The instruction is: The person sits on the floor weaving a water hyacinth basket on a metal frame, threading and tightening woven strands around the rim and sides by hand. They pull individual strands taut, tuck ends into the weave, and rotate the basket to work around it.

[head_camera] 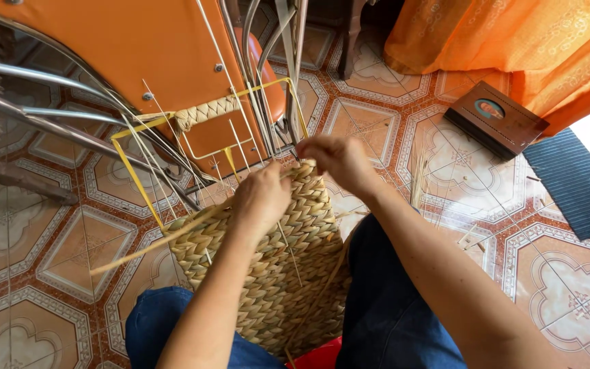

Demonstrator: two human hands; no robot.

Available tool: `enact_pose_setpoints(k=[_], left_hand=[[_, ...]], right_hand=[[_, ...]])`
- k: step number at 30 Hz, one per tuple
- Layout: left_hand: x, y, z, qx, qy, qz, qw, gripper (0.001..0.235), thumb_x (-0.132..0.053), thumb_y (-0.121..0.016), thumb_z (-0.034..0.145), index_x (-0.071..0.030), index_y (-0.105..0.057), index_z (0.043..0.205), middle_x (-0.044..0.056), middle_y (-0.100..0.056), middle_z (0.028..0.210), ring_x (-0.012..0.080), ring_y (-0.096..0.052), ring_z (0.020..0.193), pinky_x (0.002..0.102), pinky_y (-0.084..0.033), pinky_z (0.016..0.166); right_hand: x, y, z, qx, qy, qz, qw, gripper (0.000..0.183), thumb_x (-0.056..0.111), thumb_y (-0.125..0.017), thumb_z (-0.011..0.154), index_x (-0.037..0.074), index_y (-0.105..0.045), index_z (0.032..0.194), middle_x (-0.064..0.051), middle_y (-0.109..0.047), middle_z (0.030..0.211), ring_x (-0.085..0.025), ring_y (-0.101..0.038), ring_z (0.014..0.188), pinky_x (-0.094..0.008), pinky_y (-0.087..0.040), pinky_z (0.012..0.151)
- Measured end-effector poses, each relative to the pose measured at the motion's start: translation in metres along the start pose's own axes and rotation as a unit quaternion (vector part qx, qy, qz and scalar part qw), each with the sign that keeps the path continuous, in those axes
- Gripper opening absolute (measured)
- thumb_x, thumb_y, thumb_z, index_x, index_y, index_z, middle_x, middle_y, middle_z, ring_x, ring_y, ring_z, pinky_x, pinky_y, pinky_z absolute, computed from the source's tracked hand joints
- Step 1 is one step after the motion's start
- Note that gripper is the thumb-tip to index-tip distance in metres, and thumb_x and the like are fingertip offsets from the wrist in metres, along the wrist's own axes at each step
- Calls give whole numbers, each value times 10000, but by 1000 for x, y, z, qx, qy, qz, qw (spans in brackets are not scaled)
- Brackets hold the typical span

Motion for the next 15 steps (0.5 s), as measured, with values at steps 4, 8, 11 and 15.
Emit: enact_pose_setpoints(k=[4,8,11,15], left_hand=[[11,42,-17,135,98,-50,985,296,-256,-500,1097,-17,-673,1074,87,-661,758,207,-680,669,359,-596,628],[39,44,-17,151,62,-282,945,361,-327,-543,1052,-36,-757,1048,18,-646,745,145,-604,714,266,-512,662],[40,55,-16,117,-24,-547,828,507,-417,-448,1064,-5,-745,1065,26,-694,826,113,-626,777,246,-542,701],[52,29,-3,61,1,-639,767,490,-370,-413,1077,20,-699,1160,61,-760,956,108,-698,825,247,-591,723]], right_hand=[[2,-14,-1,64,150,-42,986,299,179,-714,929,74,-744,1208,-95,-794,1038,-142,-772,797,-258,-641,718],[-1,-29,5,61,205,-108,971,231,174,-762,899,84,-773,1112,-80,-796,982,-159,-758,751,-277,-630,675],[3,-34,10,50,173,-122,976,141,168,-733,938,74,-767,1038,-63,-785,909,-157,-754,696,-279,-634,632],[-2,-37,13,55,79,-102,990,119,136,-646,1000,34,-692,1039,-71,-758,834,-150,-747,667,-294,-633,586]])
Point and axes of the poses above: each hand's wrist, its own z-axis towards the middle knuckle, its own y-axis out of the back of the hand, x = y × z, the point moved 3 cm from there along z, towards the middle knuckle
